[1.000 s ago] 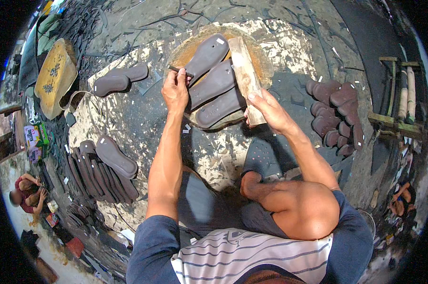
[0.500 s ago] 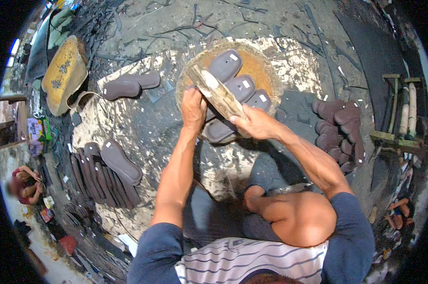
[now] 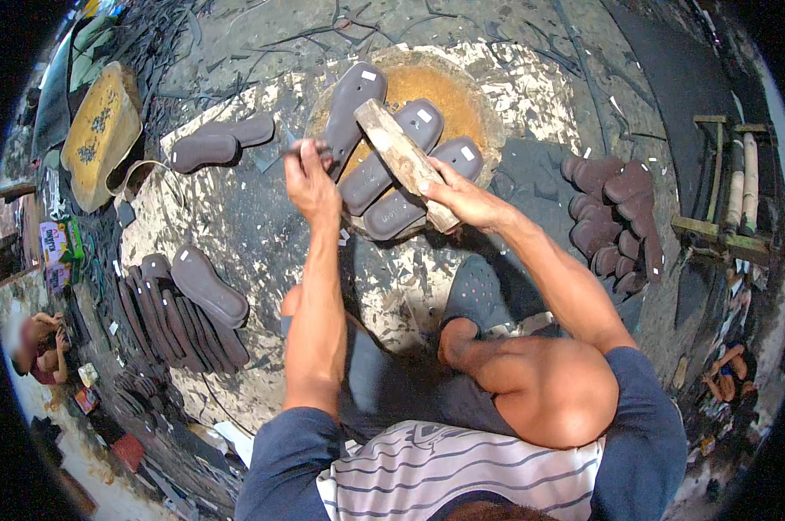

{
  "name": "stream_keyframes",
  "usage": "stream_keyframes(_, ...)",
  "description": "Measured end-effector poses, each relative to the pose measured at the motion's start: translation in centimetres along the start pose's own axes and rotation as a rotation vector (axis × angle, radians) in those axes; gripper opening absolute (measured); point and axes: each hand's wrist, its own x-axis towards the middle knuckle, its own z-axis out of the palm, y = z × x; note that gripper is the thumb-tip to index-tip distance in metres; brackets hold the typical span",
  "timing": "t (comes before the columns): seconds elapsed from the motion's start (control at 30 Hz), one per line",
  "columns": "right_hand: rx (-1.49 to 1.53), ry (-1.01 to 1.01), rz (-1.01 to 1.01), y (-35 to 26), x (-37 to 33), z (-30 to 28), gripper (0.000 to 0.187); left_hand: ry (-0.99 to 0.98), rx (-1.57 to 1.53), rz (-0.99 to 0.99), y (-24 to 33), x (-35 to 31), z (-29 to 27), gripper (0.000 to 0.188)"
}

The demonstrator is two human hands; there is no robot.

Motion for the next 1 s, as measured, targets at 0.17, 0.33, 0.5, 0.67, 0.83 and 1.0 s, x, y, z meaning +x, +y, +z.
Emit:
stream_keyframes(0.17, 0.207, -0.052, 0.06, -2.1, -2.0, 0.6, 0.066, -0.029, 0.354, 0.051, -0.4, -1.0, -3.6, 0.03)
stream_keyframes(0.33, 0.396, 0.021, 0.095, -1.5, -4.6, 1.1, 0.041, -0.106, -0.033, -0.269, -0.9, -4.8, -3.1, 0.031)
stream_keyframes(0.5, 0.36, 0.036, 0.105, -2.9, -6.3, 1.6, 0.043, -0.204, 0.109, -0.198, -2.0, -2.5, -1.6, 0.036)
stream_keyframes(0.67, 0.368, 0.024, 0.09, -4.1, -7.0, 0.9, 0.035, -0.235, 0.17, -0.155, -1.7, -2.4, -0.8, 0.032)
stream_keyframes(0.83, 0.154, -0.005, -0.061, -15.0, -8.3, 0.2, 0.042, -0.23, 0.318, -0.137, -0.6, -2.9, -0.7, 0.025)
stream_keyframes(1.0, 0.022, 0.427, -0.655, -23.3, -11.8, 4.1, 0.041, -0.215, 0.495, 0.208, -1.7, -3.4, -1.8, 0.022)
